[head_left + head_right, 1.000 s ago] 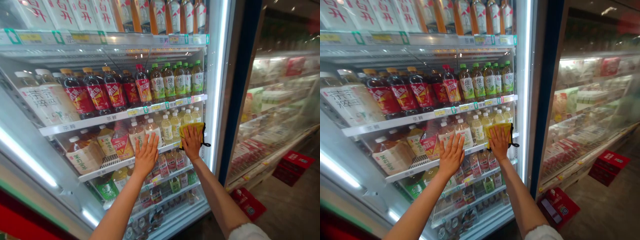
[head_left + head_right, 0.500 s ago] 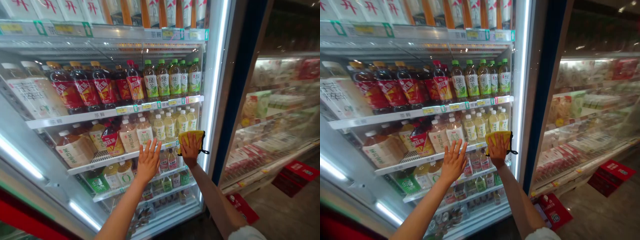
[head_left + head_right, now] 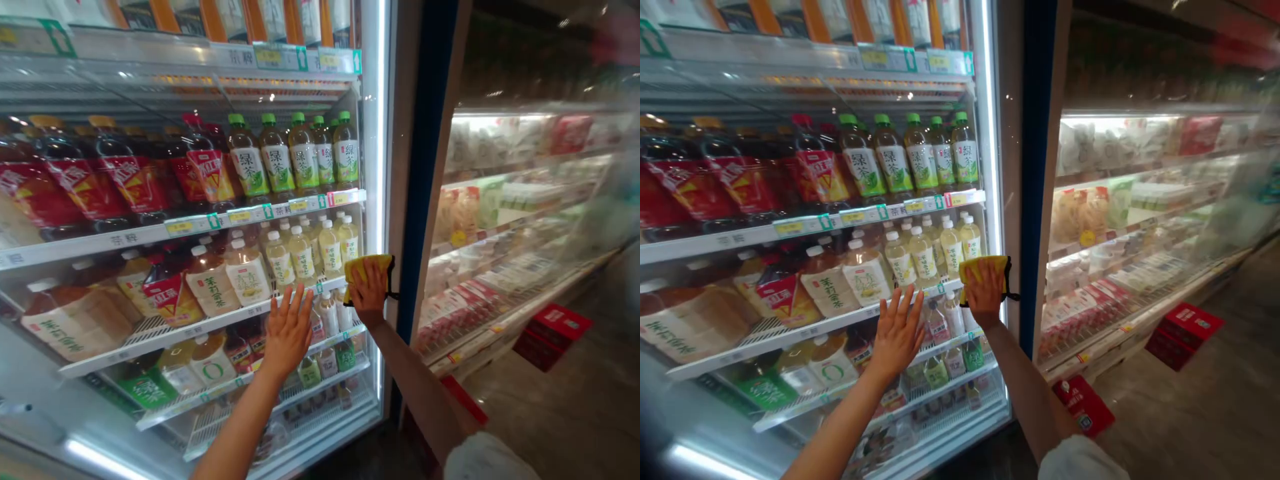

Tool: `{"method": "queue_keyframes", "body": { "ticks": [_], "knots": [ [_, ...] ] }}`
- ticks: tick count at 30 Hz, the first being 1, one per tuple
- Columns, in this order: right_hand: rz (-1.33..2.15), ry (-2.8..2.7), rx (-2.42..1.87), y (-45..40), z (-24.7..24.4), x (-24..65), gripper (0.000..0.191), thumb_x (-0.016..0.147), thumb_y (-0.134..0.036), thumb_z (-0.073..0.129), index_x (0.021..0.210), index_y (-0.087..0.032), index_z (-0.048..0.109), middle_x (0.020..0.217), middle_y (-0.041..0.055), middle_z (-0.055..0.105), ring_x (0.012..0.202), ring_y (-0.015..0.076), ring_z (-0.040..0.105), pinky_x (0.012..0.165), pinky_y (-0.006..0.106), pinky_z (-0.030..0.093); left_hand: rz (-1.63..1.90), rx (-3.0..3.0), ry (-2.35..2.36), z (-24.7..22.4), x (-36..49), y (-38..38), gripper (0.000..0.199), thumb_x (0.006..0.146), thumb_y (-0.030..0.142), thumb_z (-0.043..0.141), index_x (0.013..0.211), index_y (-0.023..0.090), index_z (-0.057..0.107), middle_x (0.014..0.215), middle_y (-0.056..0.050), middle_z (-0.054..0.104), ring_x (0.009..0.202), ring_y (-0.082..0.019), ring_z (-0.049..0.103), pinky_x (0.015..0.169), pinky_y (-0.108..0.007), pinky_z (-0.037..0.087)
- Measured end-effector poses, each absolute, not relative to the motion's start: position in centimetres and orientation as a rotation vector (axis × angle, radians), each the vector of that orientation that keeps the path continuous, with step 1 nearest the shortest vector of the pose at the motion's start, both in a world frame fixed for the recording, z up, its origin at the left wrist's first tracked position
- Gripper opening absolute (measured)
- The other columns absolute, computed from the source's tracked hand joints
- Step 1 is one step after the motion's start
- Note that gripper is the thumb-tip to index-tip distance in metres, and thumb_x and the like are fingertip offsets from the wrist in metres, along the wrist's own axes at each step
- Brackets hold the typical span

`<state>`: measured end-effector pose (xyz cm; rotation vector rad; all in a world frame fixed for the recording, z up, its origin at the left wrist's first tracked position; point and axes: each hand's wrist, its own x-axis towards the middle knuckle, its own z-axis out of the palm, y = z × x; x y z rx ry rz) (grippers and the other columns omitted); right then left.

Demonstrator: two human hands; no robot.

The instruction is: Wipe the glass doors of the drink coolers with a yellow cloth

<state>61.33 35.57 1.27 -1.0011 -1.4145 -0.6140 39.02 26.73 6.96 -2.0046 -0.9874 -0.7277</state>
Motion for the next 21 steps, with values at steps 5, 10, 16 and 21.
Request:
{"method": "queue_keyframes", "body": {
  "ticks": [5, 10, 16, 21],
  "knots": [
    [-0.770, -1.613, -0.844, 35.1, 1.9, 62.2, 0.045, 0.100, -0.015, 0.049, 0.137, -0.034, 0.066, 0.152, 0.0030, 0.058, 0.153, 0.0249, 0.036, 0.125, 0.055, 0.030, -0.713, -2.026, -0.953, 6.4, 41.6, 27.1, 0.090, 0.093, 0.025, 0.060, 0.166, 0.019, 0.007, 0.171, -0.010, 0.020, 0.160, -0.026, 0.003, 0.132, -0.049, 0.002],
    [-0.771, -1.622, -0.809, 36.8, 5.4, 66.6, 0.038, 0.101, -0.027, 0.055, 0.137, -0.033, 0.066, 0.152, 0.0052, 0.057, 0.148, 0.0245, 0.044, 0.119, 0.047, 0.040, -0.736, -2.038, -0.970, 6.6, 44.7, 27.7, 0.090, 0.093, 0.023, 0.059, 0.166, 0.020, 0.006, 0.170, -0.010, 0.024, 0.160, -0.026, 0.006, 0.132, -0.050, 0.005],
    [-0.627, -1.471, -0.932, 36.6, -0.8, 68.6, 0.046, 0.101, -0.024, 0.052, 0.147, -0.028, 0.057, 0.160, 0.0096, 0.047, 0.150, 0.0289, 0.041, 0.120, 0.053, 0.041, -0.731, -2.052, -0.925, 5.8, 46.6, 27.9, 0.088, 0.094, 0.024, 0.058, 0.166, 0.017, 0.008, 0.168, -0.011, 0.028, 0.160, -0.025, 0.005, 0.132, -0.049, 0.003],
    [-0.587, -1.479, -0.931, 37.4, 1.0, 69.7, 0.048, 0.103, -0.020, 0.045, 0.149, -0.028, 0.054, 0.161, 0.0093, 0.045, 0.153, 0.0289, 0.036, 0.121, 0.055, 0.039, -0.700, -2.080, -0.939, 6.4, 48.4, 28.8, 0.086, 0.094, 0.021, 0.055, 0.166, 0.018, 0.008, 0.168, -0.010, 0.028, 0.160, -0.025, 0.005, 0.132, -0.050, 0.001]
  ]
}}
